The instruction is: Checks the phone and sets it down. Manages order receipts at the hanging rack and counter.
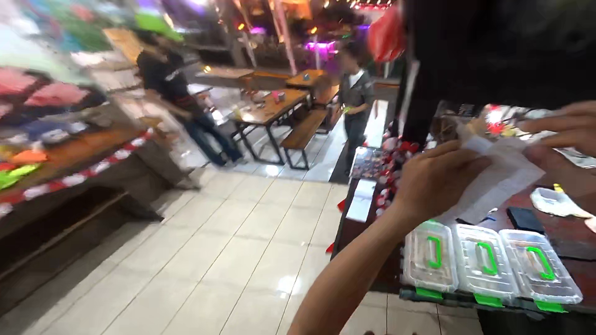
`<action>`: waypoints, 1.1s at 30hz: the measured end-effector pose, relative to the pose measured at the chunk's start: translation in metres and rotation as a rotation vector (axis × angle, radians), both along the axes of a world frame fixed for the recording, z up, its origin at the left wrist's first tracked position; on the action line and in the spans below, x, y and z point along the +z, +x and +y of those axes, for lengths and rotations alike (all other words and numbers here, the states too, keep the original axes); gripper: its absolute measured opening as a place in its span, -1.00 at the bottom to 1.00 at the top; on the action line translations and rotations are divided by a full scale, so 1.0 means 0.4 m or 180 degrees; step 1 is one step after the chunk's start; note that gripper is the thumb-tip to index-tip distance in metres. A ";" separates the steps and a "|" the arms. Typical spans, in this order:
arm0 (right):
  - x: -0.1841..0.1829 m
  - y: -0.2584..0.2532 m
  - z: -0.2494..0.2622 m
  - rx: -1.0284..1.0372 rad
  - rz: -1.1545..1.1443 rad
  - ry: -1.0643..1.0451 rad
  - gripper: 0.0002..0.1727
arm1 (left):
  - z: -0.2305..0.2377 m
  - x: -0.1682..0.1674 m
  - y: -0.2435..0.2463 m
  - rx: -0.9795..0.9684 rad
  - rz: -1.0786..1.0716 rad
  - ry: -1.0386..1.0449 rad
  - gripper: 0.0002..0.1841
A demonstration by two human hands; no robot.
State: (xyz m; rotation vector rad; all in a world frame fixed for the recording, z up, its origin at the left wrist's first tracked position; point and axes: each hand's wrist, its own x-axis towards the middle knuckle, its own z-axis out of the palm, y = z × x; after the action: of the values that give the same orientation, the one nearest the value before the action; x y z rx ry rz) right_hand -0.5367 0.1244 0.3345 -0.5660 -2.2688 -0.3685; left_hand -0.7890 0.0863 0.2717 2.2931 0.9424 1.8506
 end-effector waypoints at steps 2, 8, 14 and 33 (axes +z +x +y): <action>0.090 -0.001 -0.033 -0.0084 0.0204 0.0409 -0.76 | 0.018 0.049 -0.019 -0.0018 -0.0066 0.0000 -0.89; 0.343 -0.052 -0.204 -0.1325 0.0652 0.0897 -0.57 | 0.076 0.232 -0.032 0.0051 -0.0221 0.0075 -0.81; 0.523 -0.040 0.034 -0.1385 0.0392 0.1455 -0.08 | 0.164 0.381 -0.005 0.0086 -0.0391 -0.0044 -0.72; 0.575 -0.073 0.043 -0.0766 0.0526 0.0423 -0.53 | 0.256 0.518 0.005 0.0486 -0.0372 0.0072 -0.66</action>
State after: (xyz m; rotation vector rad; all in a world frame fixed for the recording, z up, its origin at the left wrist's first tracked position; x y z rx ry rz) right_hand -0.5658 0.1415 0.5643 -0.7733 -2.0065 -0.5655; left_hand -0.7871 0.1887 0.4788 2.1523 1.1128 2.0382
